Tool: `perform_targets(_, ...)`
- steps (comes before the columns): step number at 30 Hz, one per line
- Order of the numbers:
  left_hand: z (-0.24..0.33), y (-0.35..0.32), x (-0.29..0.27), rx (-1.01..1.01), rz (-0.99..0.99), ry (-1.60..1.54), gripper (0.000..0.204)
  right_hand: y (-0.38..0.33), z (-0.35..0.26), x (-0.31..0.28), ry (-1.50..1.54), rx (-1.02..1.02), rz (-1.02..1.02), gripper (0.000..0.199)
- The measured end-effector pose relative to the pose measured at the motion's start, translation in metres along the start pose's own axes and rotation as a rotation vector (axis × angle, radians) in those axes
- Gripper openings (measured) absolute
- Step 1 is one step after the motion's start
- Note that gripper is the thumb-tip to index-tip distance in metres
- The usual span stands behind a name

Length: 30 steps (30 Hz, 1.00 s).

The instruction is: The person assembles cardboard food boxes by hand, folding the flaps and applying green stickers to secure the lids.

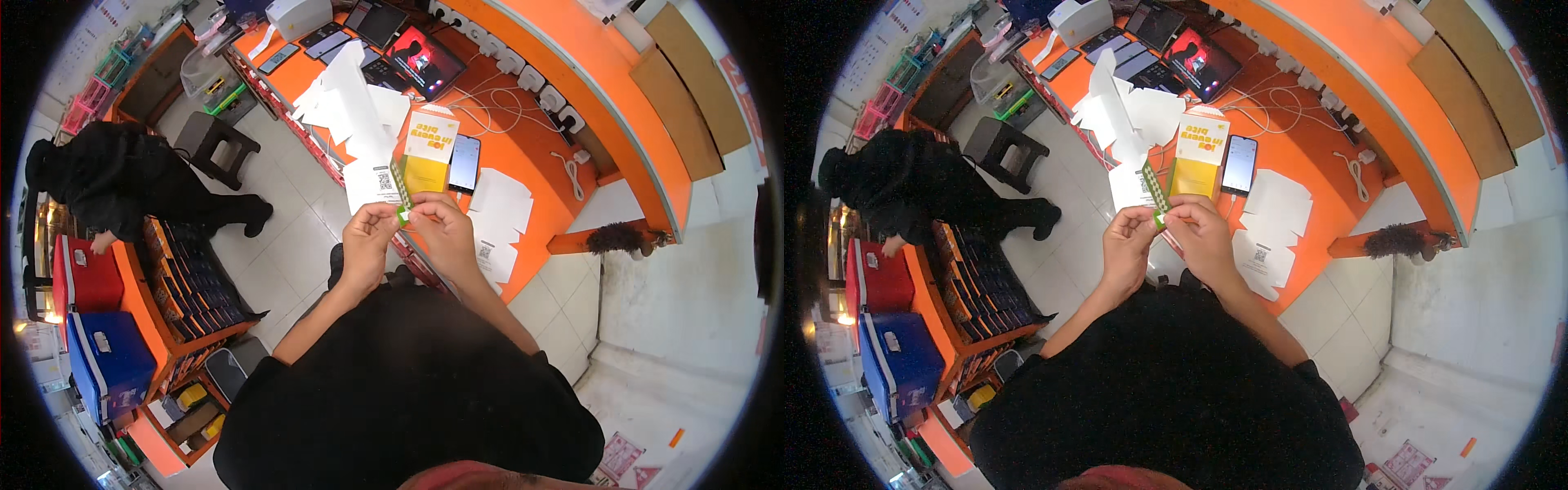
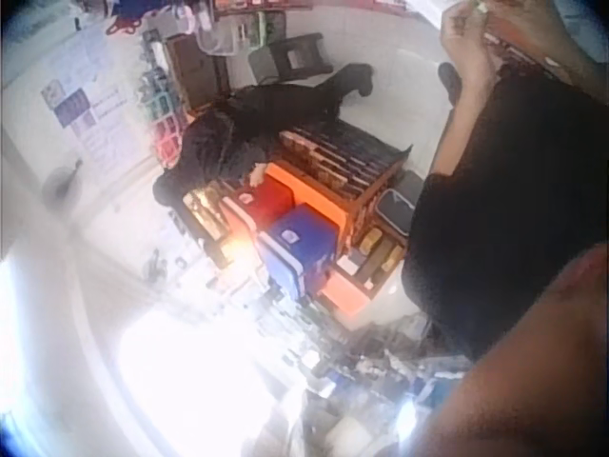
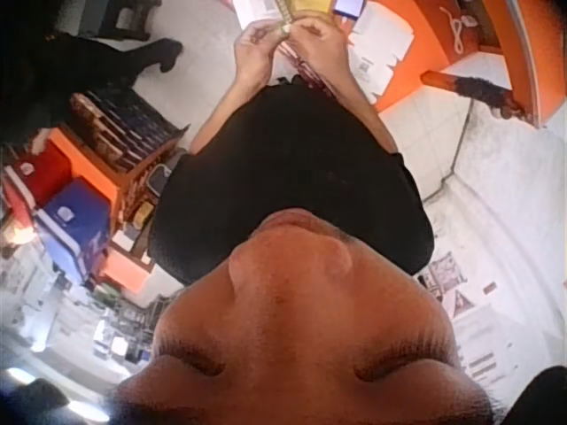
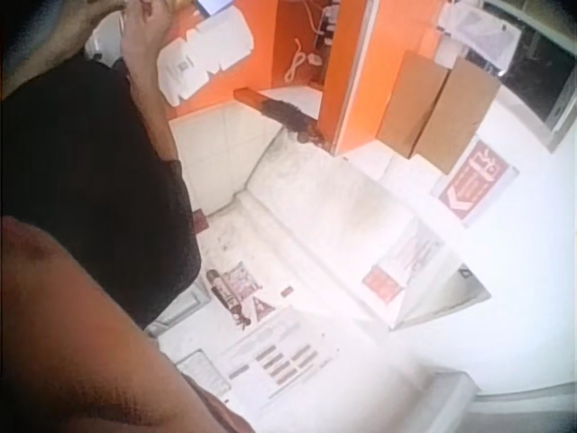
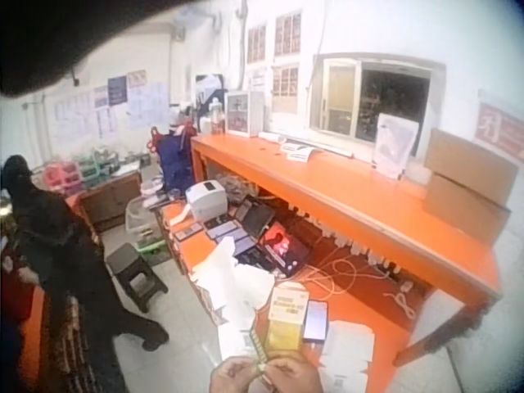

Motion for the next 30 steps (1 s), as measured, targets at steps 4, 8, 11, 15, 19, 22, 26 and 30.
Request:
perform_targets(4, 0.000, -0.007, 0.001, 0.026, -0.011, 0.017, 0.016, -0.008, -0.009, 0.002, -0.081, -0.097, 0.048, 0.010)
perform_targets(8, -0.001, -0.008, 0.002, 0.017, 0.009, -0.042, 0.018, -0.011, -0.003, 0.002, -0.145, -0.243, -0.005, 0.010)
perform_targets(11, -0.004, -0.009, -0.002, -0.020, 0.011, -0.087, 0.018, -0.012, -0.007, 0.004, -0.281, -0.310, 0.008, 0.009)
perform_targets(15, -0.003, -0.006, -0.004, 0.059, -0.078, -0.031, 0.016, -0.014, -0.009, 0.007, -0.307, -0.318, 0.002, 0.009)
perform_targets(19, -0.003, -0.009, 0.000, 0.042, -0.101, 0.017, 0.017, -0.014, -0.007, 0.008, -0.244, -0.335, 0.113, 0.011)
perform_targets(22, -0.003, -0.002, -0.005, 0.009, -0.117, -0.051, 0.017, -0.014, -0.008, 0.003, -0.230, -0.308, 0.103, 0.010)
perform_targets(26, -0.001, -0.002, -0.007, -0.029, -0.145, -0.065, 0.017, -0.015, -0.008, 0.003, -0.117, -0.200, 0.086, 0.008)
perform_targets(30, -0.002, -0.004, -0.006, 0.000, -0.137, -0.075, 0.018, -0.014, -0.005, 0.002, -0.098, -0.232, 0.072, 0.009)
Point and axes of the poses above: each hand's wrist, its own y-axis towards the middle knuckle, its own x-axis out of the palm, z = x × y, the point moved 1 cm from there along y, towards the middle knuckle, and after that the axes turned 2 degrees about z, right-handed, at the moved point
